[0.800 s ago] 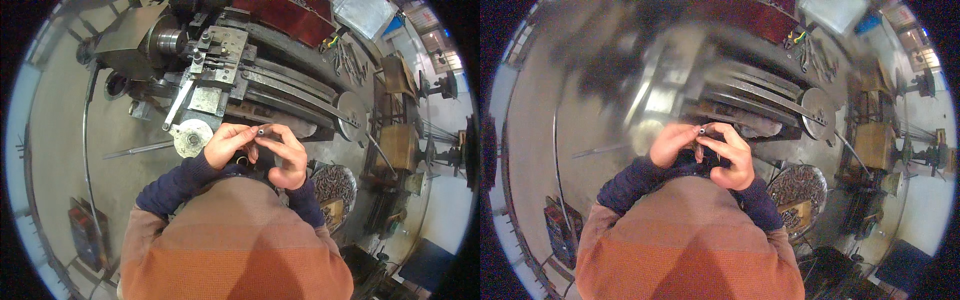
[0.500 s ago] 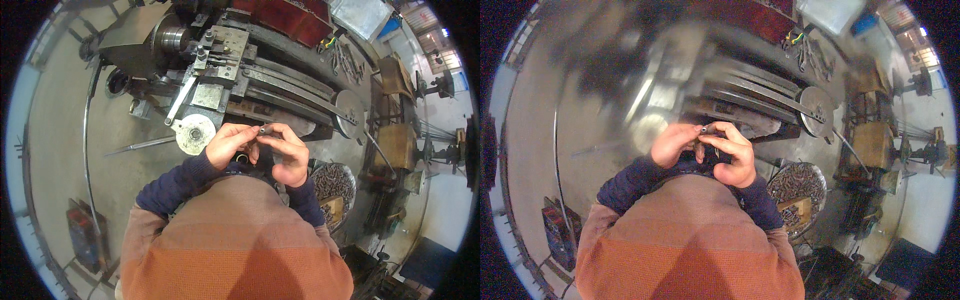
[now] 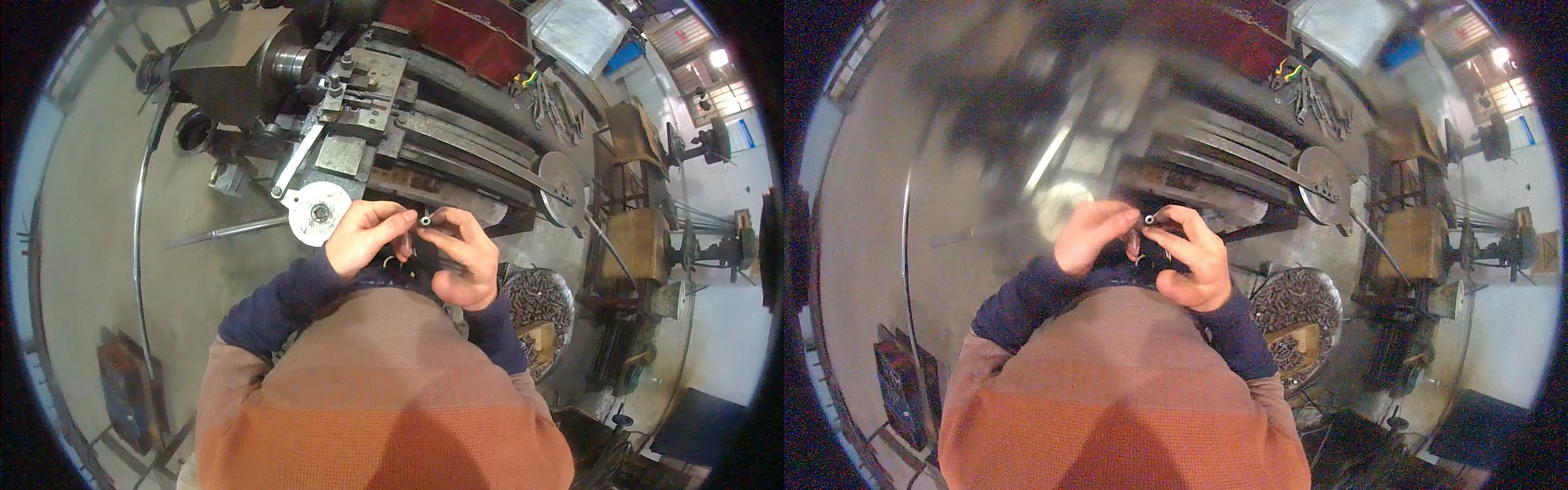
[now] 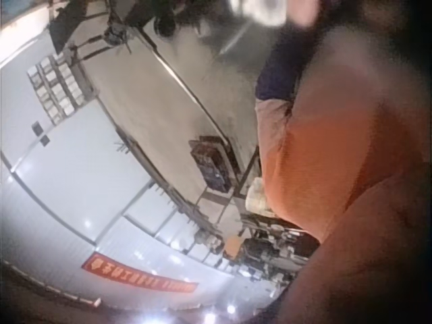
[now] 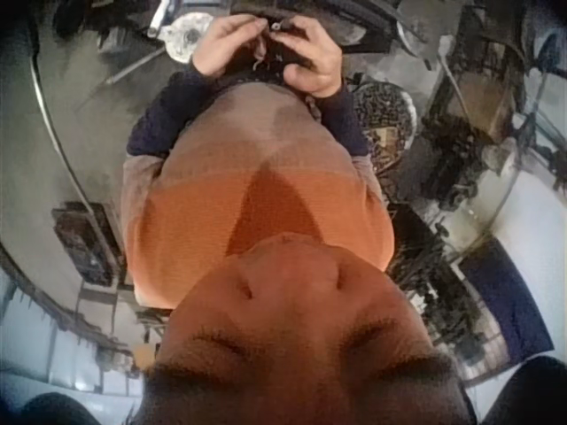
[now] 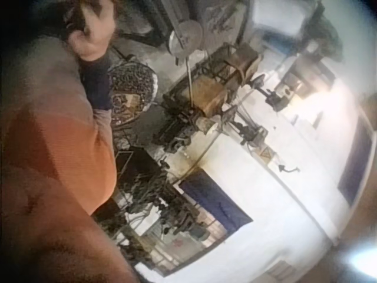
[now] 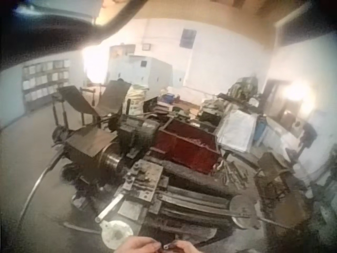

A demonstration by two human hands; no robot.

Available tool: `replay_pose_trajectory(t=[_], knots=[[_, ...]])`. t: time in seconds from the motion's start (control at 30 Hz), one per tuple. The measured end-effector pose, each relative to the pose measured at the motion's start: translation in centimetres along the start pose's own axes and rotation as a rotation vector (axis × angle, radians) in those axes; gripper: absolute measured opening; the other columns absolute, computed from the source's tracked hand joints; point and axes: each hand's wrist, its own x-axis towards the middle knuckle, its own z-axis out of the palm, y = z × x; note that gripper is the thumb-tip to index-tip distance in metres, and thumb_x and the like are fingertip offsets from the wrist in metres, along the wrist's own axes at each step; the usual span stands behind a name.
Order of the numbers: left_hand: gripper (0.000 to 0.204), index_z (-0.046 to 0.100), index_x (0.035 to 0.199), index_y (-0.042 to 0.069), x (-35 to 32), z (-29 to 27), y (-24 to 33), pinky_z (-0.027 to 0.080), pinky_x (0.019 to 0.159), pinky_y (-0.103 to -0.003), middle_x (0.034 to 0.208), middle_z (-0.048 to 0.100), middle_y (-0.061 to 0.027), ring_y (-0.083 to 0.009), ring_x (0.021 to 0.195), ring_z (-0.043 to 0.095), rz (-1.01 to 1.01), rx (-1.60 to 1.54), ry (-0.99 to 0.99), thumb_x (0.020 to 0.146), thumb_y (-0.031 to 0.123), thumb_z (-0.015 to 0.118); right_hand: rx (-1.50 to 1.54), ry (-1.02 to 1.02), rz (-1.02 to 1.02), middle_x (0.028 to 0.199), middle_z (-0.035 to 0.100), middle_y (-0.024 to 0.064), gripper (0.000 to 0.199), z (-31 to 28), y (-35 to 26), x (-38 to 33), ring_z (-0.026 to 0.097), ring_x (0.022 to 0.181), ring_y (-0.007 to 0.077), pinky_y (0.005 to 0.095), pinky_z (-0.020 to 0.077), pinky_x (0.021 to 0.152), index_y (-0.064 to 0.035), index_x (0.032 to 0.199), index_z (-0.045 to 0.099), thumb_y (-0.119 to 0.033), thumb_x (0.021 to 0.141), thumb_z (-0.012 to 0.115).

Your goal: The person repeatedly loads small cylindrical metal pieces into a metal lathe, operates the machine controls to process each piece, then removes the finished part and places it into a collection bin. This cycle is performed multiple times in sequence.

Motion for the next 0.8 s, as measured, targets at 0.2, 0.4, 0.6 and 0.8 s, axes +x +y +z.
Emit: replay_pose_trajectory(t=[0.2,0.4,0.6,0.8], knots=[[0.035,0.059,0.08,-0.004,1.4,0.2,0.3,0.045,0.059,-0.027,0.067,0.061,-0.0076,-0.0145,0.061,0.057,0.033,0.249,0.025,0.09,0.029,0.05,-0.086,-0.057,0.028,0.101,0.054,0.0201,0.043,-0.6,0.4,0.9,0.059,0.088,0.0303,0.0338,0.047,0.078,0.0033,0.095,0.063,-0.014,0.056,0.056],[0.024,0.057,0.088,-0.005,2.4,-1.2,-1.9,0.048,0.057,-0.03,0.07,0.061,-0.0136,-0.0214,0.058,0.059,-0.182,-0.359,-0.045,0.088,0.018,0.05,0.054,0.012,0.051,0.106,0.055,0.0184,0.045,0.1,1.4,1.6,0.055,0.091,0.0337,0.0389,0.0441,0.081,-0.0002,0.096,0.062,-0.007,0.052,0.056],[0.026,0.056,0.086,-0.003,2.8,-1.4,-2.3,0.049,0.059,-0.035,0.065,0.059,-0.0147,-0.0247,0.055,0.058,-0.21,-0.523,-0.085,0.089,0.022,0.048,0.122,0.097,-0.004,0.105,0.057,0.0173,0.045,0.9,2.8,1.6,0.056,0.092,0.0319,0.0391,0.044,0.081,-0.0006,0.096,0.063,-0.004,0.052,0.053],[0.026,0.055,0.087,-0.002,3.0,-1.0,-2.6,0.049,0.059,-0.036,0.062,0.059,-0.0148,-0.0256,0.054,0.058,-0.208,-0.595,-0.11,0.09,0.022,0.046,0.09,0.107,0.015,0.1,0.06,0.0167,0.046,0.9,2.9,1.9,0.057,0.093,0.0302,0.0383,0.0441,0.081,-0.0009,0.097,0.064,-0.005,0.052,0.054]])
